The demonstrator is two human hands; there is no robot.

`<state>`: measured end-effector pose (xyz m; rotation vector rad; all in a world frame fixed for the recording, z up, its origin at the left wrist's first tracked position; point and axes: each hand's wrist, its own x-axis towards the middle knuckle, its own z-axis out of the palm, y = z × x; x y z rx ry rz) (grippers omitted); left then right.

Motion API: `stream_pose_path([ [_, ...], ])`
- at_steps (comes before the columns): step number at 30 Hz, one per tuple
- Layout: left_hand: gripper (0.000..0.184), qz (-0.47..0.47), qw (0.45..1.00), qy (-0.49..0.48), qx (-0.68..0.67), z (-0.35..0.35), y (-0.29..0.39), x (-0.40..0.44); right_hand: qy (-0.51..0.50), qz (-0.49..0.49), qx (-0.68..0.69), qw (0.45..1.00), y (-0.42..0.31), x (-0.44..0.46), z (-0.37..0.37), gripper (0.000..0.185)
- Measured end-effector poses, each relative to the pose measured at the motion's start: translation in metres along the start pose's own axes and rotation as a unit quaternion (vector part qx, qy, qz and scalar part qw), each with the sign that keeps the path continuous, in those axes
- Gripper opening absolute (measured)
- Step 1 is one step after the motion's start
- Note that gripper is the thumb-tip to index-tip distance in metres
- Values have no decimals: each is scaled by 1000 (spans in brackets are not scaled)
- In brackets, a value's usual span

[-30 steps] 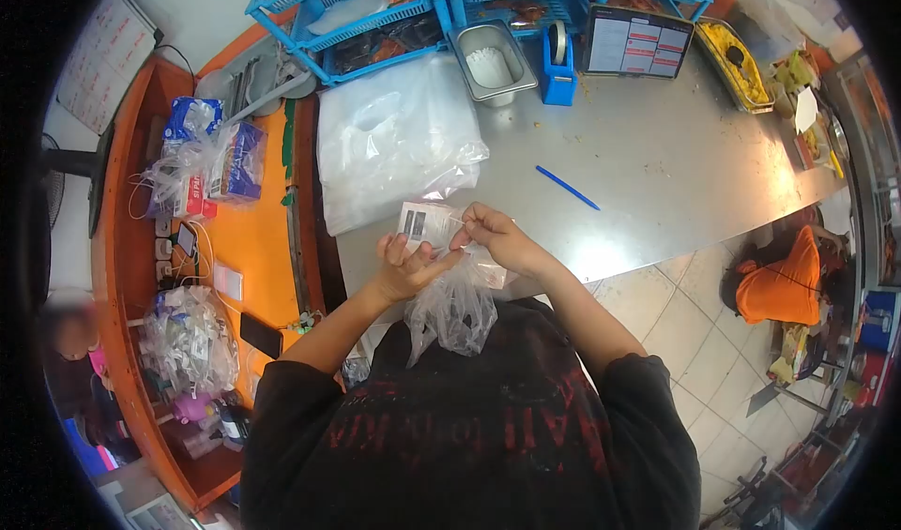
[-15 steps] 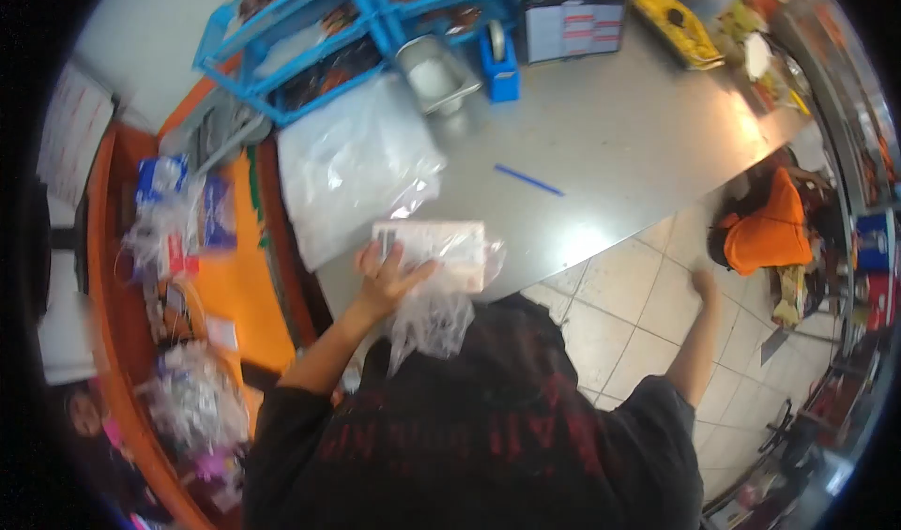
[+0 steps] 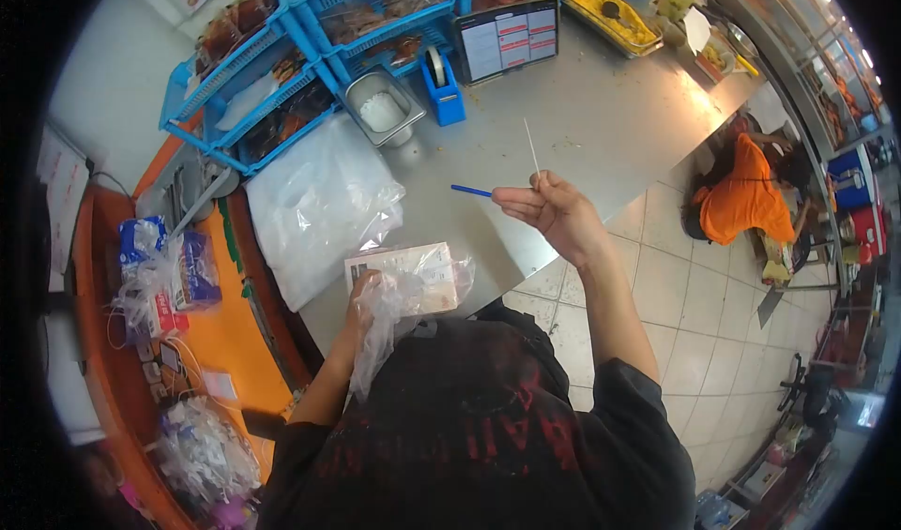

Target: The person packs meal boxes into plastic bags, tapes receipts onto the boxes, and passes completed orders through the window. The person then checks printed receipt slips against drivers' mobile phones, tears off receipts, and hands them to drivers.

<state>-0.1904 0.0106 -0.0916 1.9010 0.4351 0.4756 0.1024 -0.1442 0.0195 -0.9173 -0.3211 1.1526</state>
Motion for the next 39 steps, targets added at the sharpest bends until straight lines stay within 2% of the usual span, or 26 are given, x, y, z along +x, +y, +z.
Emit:
stream_pose_path([
  [3,29,-125,985,46,-110,4,-11,-8,-24,24,13,999,4,3,4,16],
  [6,28,-137,984,47,-108,6,-16,-8,-7,-60,-36,998,12,0,-44,18],
  [7,28,-134,985,43,-102,5,-17,-6,142,-152,-267,941,17,-4,-62,20],
  [8,28,-132,986,38,-95,6,-18,-4,281,-227,-475,803,26,-10,-87,29],
  [9,28,-128,988,30,-83,6,-20,-3,283,-174,-590,736,57,-23,-136,26],
  [10,27,-122,990,21,-70,5,-20,-1,271,-289,-717,574,90,-44,-174,23],
  [12,27,-84,996,0,-12,2,-15,5,558,-112,-682,459,147,-104,-271,17],
  [14,26,16,987,-38,158,1,-6,6,787,88,-468,393,114,-132,-207,12],
  [15,26,65,968,-55,235,1,-4,7,788,93,-467,390,120,-134,-221,12],
  [17,26,142,930,-95,327,0,-3,1,721,-191,-528,405,126,-123,-257,9],
  [19,26,238,814,-121,516,-1,-15,-8,636,-238,-217,702,92,-88,-193,7],
  [20,26,305,671,-134,662,-4,-24,-11,556,-226,-168,782,86,-75,-171,8],
  [21,26,380,427,-133,809,-6,-30,-16,467,-211,-118,850,83,-64,-150,10],
  [22,26,410,292,-135,854,-9,-30,-18,406,-194,-138,882,80,-50,-125,8],
  [23,26,431,195,-144,869,-11,-29,-17,338,-173,-156,912,80,-36,-97,7],
  [24,25,436,201,-150,864,-11,-24,-14,287,-146,-233,917,83,-24,-67,7],
  [25,25,397,484,-113,772,-9,-3,-9,229,-118,-307,916,90,-11,-40,7],
  [26,26,319,721,-52,613,-6,16,-6,152,-122,-366,910,103,2,-19,6],
  [27,26,214,891,26,400,-2,26,-5,74,-127,-420,895,116,11,2,6],
  [28,26,198,888,34,414,3,28,-6,-5,-136,-457,879,123,17,24,6],
  [29,28,211,867,105,440,9,29,-5,-83,-147,-492,854,129,21,42,7],
  [30,30,226,840,174,462,12,30,-4,-148,-211,-536,804,142,28,45,8],
  [31,30,215,836,181,471,14,29,-5,-163,-210,-532,804,143,31,50,8],
  [35,34,174,883,139,414,11,40,-3,-261,-213,-562,756,137,42,55,8],
  [37,37,75,949,12,307,12,49,1,-295,-216,-559,744,135,46,52,8],
  [39,39,31,953,16,300,16,57,5,-326,-188,-545,749,133,52,50,9],
])
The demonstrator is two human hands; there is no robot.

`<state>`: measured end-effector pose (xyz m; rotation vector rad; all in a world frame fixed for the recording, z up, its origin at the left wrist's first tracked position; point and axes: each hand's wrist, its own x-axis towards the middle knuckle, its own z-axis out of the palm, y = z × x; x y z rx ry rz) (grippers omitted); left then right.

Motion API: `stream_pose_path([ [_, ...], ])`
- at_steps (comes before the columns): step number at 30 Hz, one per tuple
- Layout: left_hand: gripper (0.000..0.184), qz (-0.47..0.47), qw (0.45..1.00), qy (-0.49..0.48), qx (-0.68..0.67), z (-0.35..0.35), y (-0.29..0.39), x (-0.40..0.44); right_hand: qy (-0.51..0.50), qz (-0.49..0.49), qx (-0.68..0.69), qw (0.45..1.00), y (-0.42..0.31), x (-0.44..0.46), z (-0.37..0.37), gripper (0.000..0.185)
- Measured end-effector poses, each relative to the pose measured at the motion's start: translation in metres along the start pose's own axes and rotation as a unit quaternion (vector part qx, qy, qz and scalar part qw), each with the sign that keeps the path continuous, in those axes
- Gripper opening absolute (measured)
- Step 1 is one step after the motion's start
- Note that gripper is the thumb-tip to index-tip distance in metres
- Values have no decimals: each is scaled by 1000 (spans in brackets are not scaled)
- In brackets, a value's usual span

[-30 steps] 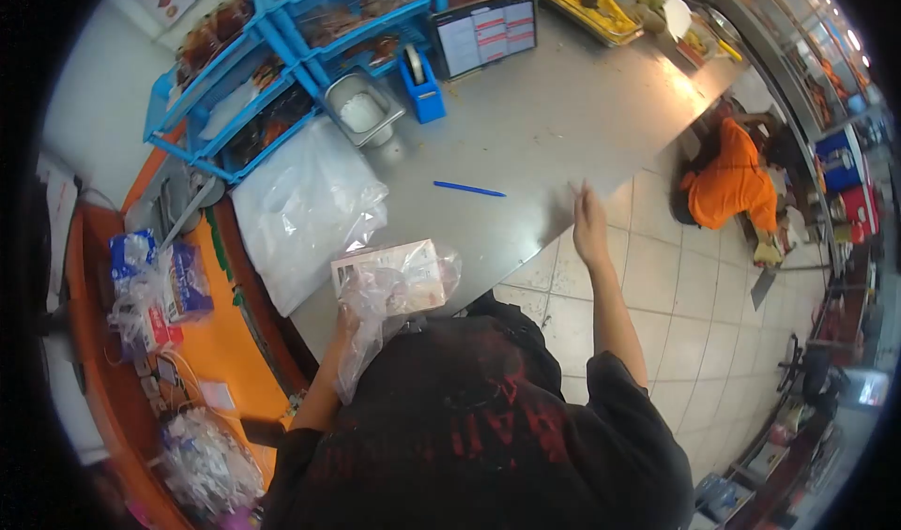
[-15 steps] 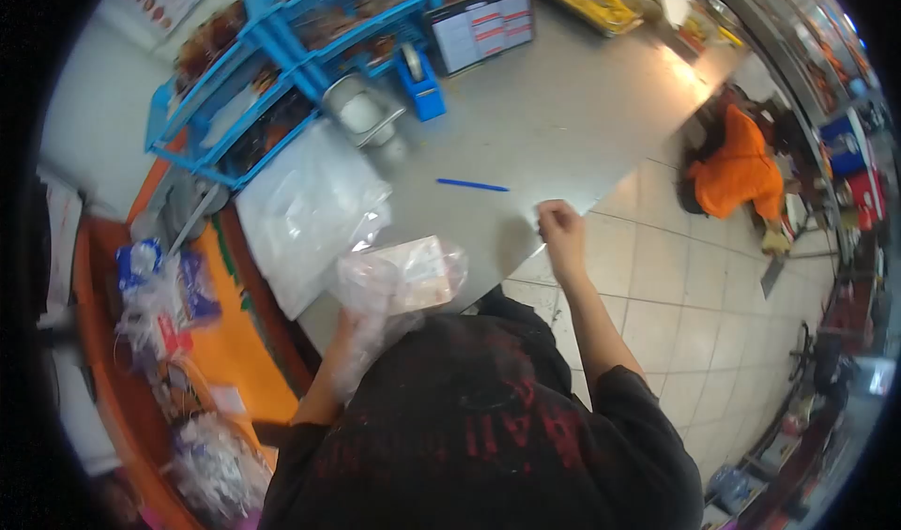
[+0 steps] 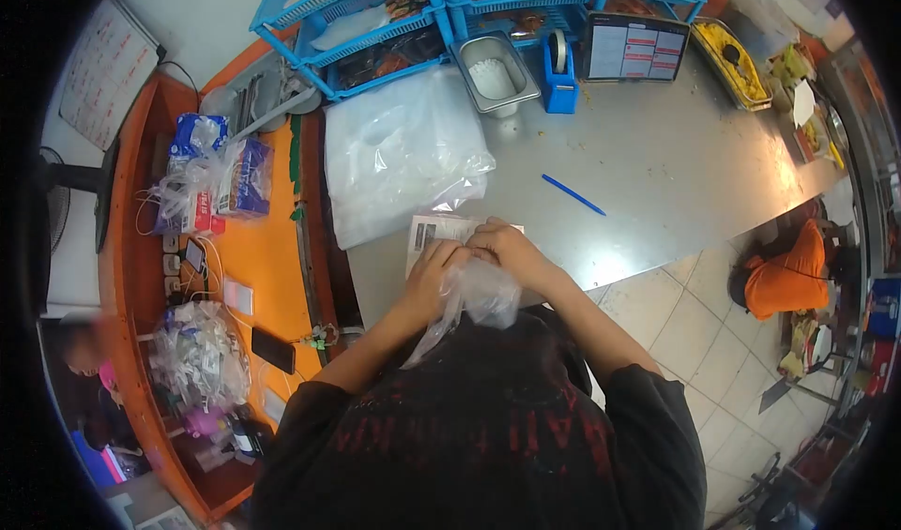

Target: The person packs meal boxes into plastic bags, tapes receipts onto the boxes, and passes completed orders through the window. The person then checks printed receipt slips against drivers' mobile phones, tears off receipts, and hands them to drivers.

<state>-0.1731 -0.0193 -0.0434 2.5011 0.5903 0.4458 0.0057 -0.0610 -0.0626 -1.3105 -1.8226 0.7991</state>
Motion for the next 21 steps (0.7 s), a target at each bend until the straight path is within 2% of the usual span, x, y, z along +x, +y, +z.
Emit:
stream_pose_path([
  [1,41,-40,999,-15,-9,-2,6,3,-3,-2,2,1000,7,1,-2,9],
  [3,38,-81,996,-38,27,-10,20,13,-72,-163,-30,983,21,2,-4,13],
  [4,36,-119,989,-61,63,-12,23,18,-73,-165,-28,983,22,-1,-1,13],
  [5,36,-122,989,-62,63,-15,19,20,5,-51,-44,998,20,-7,2,15],
  [6,31,-188,979,-34,-68,-21,12,21,85,64,-59,993,16,-14,7,18],
  [7,26,-245,949,-2,-197,-24,5,24,87,59,-59,993,6,-17,7,18],
  [8,26,-245,950,0,-194,-18,-1,21,126,92,32,987,-9,-22,6,21],
  [9,25,-347,856,35,-382,-6,-9,14,165,124,123,971,-21,-26,7,26],
  [10,23,-432,713,67,-549,-2,-11,9,167,124,125,970,-28,-27,12,26],
  [11,24,-459,669,44,-583,0,-12,6,166,50,29,984,-34,-28,16,27],
  [12,24,-460,669,43,-582,4,-13,4,162,-25,-69,984,-37,-29,19,29],
  [14,24,-435,597,49,-673,15,-16,1,171,-24,-69,982,-28,-30,24,29],
  [17,24,-438,574,58,-689,21,-13,0,204,-60,-96,972,-21,-29,26,22],
  [20,25,-447,594,88,-663,19,-5,3,206,-63,-94,972,-17,-27,27,14],
  [21,25,-447,594,88,-663,23,-6,3,225,11,-9,974,-16,-26,29,10],
])
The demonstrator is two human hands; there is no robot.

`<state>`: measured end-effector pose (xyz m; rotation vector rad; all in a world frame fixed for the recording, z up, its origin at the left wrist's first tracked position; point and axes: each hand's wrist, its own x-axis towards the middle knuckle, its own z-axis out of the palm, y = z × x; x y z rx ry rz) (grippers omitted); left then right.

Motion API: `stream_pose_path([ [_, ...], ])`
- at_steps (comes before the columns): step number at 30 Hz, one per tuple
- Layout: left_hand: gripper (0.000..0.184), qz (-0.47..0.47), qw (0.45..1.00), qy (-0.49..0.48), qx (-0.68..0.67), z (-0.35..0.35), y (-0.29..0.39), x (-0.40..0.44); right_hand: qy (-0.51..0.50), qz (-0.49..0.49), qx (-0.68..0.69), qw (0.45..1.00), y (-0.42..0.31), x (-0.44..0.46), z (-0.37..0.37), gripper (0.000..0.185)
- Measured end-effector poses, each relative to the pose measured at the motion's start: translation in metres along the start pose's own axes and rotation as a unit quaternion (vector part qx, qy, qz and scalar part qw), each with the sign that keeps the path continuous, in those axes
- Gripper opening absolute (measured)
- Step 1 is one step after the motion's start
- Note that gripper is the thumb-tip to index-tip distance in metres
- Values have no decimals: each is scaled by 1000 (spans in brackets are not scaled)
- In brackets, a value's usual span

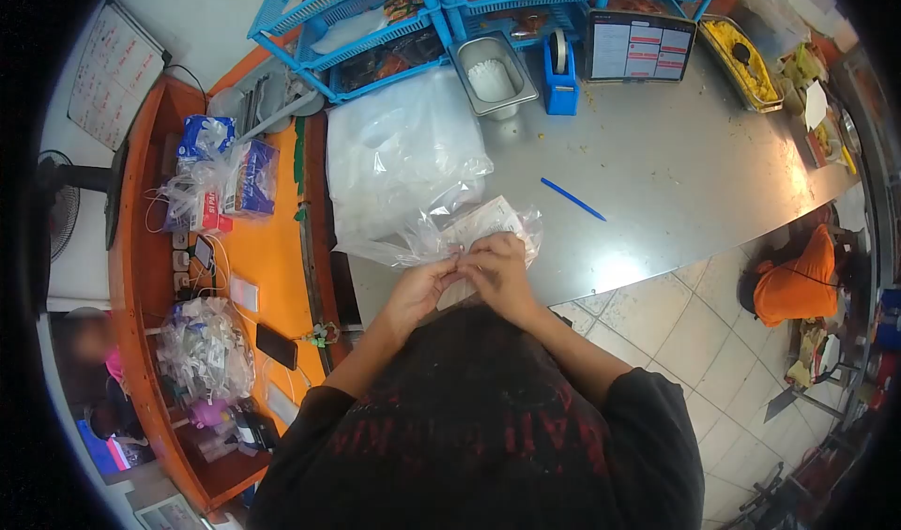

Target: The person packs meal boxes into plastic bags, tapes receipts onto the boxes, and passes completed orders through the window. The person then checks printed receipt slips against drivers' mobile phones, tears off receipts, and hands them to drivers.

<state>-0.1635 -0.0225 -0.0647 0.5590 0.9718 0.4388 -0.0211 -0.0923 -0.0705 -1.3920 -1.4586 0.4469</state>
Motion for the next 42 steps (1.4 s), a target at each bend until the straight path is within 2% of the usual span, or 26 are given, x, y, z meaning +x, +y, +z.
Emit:
stream_pose_path([
  [1,25,8,1000,-8,-11,-3,-5,4,16,90,66,994,0,0,1,5],
  [2,25,16,999,-17,-23,-5,-8,7,15,90,66,994,0,1,0,5],
  [4,25,11,1000,-21,-21,-6,-8,8,-27,186,91,978,-2,4,-3,4],
  [7,26,19,1000,-18,-15,-2,-7,5,-77,159,41,983,-6,4,-7,12],
  [10,27,38,999,-10,-9,0,-8,4,-70,140,3,988,-4,2,-4,13],
  [18,25,74,997,-4,-8,5,-14,-1,-48,159,10,986,-3,3,0,14],
  [21,15,121,993,-8,5,4,-22,-1,-38,166,16,985,2,3,3,10],
  [23,16,201,970,22,138,-3,-30,3,-30,174,25,984,3,3,4,8],
  [24,16,202,969,24,137,-1,-30,-1,-10,191,47,980,2,4,4,3],
  [26,23,223,939,44,259,2,-27,-9,8,206,71,976,-1,7,2,3],
  [28,27,211,940,71,258,-9,-40,-1,-10,161,19,987,-7,10,-3,10],
  [32,35,191,947,116,232,-5,-40,6,-20,134,37,990,0,14,-10,14],
  [34,32,198,944,141,225,-5,-42,7,-83,163,98,978,8,7,-10,13],
  [36,29,205,939,169,219,-2,-41,7,-137,158,104,972,16,4,-22,10],
  [38,31,125,981,105,105,5,-32,2,-187,153,111,964,19,3,-30,8],
  [39,31,133,979,114,103,5,-33,4,-201,121,19,972,19,5,-33,6],
  [40,30,159,939,124,277,6,-36,2,-211,87,-71,971,18,4,-35,6],
  [42,27,295,816,154,473,14,-31,-3,-213,62,-94,970,37,-5,-31,9],
])
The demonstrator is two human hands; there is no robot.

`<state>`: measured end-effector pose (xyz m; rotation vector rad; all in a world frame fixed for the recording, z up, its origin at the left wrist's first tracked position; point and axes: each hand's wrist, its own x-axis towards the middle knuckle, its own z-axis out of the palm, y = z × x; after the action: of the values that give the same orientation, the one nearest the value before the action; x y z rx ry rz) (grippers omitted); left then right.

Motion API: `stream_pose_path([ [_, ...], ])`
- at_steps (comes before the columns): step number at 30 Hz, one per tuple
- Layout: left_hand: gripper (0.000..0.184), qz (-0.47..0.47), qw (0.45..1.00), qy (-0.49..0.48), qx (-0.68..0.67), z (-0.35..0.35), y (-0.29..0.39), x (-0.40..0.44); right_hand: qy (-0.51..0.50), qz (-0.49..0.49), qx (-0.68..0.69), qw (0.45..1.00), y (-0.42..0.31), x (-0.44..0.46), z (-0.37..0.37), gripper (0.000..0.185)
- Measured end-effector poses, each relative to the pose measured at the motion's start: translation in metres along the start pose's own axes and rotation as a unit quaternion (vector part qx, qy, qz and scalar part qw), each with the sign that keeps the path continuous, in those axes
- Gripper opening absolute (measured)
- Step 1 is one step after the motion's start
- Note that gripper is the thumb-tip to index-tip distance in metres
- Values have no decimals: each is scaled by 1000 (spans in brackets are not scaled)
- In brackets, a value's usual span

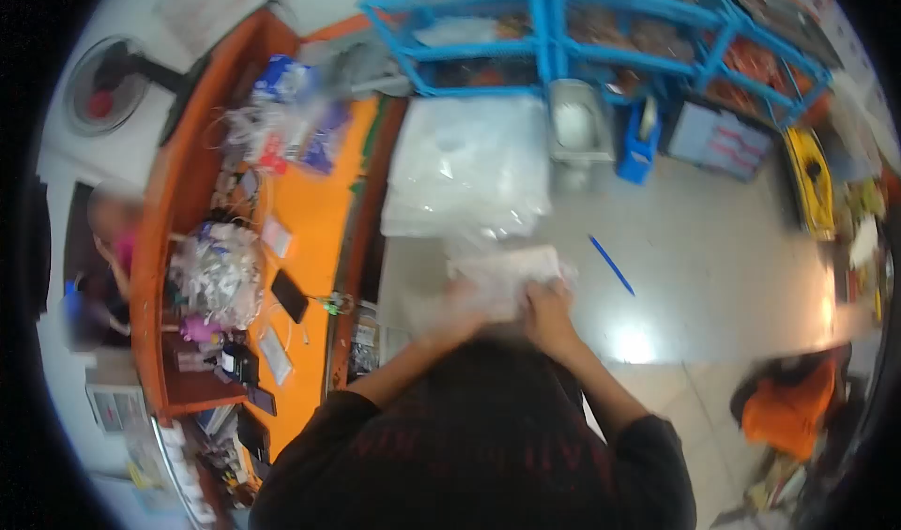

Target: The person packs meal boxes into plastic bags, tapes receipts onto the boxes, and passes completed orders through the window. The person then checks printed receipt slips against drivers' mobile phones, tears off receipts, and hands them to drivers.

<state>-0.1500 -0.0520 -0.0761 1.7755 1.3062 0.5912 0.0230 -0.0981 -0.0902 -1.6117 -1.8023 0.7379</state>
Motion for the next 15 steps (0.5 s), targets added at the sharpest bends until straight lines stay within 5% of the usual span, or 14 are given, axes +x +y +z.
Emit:
stream_pose_path([
  [1,26,101,991,72,44,-4,11,-1,21,-42,-14,999,6,-3,0,11],
  [3,29,265,941,21,211,-20,5,0,18,-66,69,995,5,4,-4,12],
  [4,28,122,978,-85,146,-32,11,-2,-63,0,14,998,5,5,-13,16],
  [5,24,223,959,-53,166,-9,-45,5,-89,88,169,978,-5,12,-22,14],
  [7,21,272,940,132,159,-18,-46,13,57,15,340,938,-24,25,-23,9],
  [9,21,304,922,158,183,-88,-18,-5,96,12,281,955,-26,36,-34,11],
  [10,20,238,951,140,138,-127,-6,-15,129,-14,333,934,-47,51,-38,5],
  [11,19,169,976,110,84,-162,3,-25,117,-31,334,935,-62,67,-36,5],
  [15,13,173,895,383,147,-322,52,-72,96,-77,258,958,-109,112,-19,5],
])
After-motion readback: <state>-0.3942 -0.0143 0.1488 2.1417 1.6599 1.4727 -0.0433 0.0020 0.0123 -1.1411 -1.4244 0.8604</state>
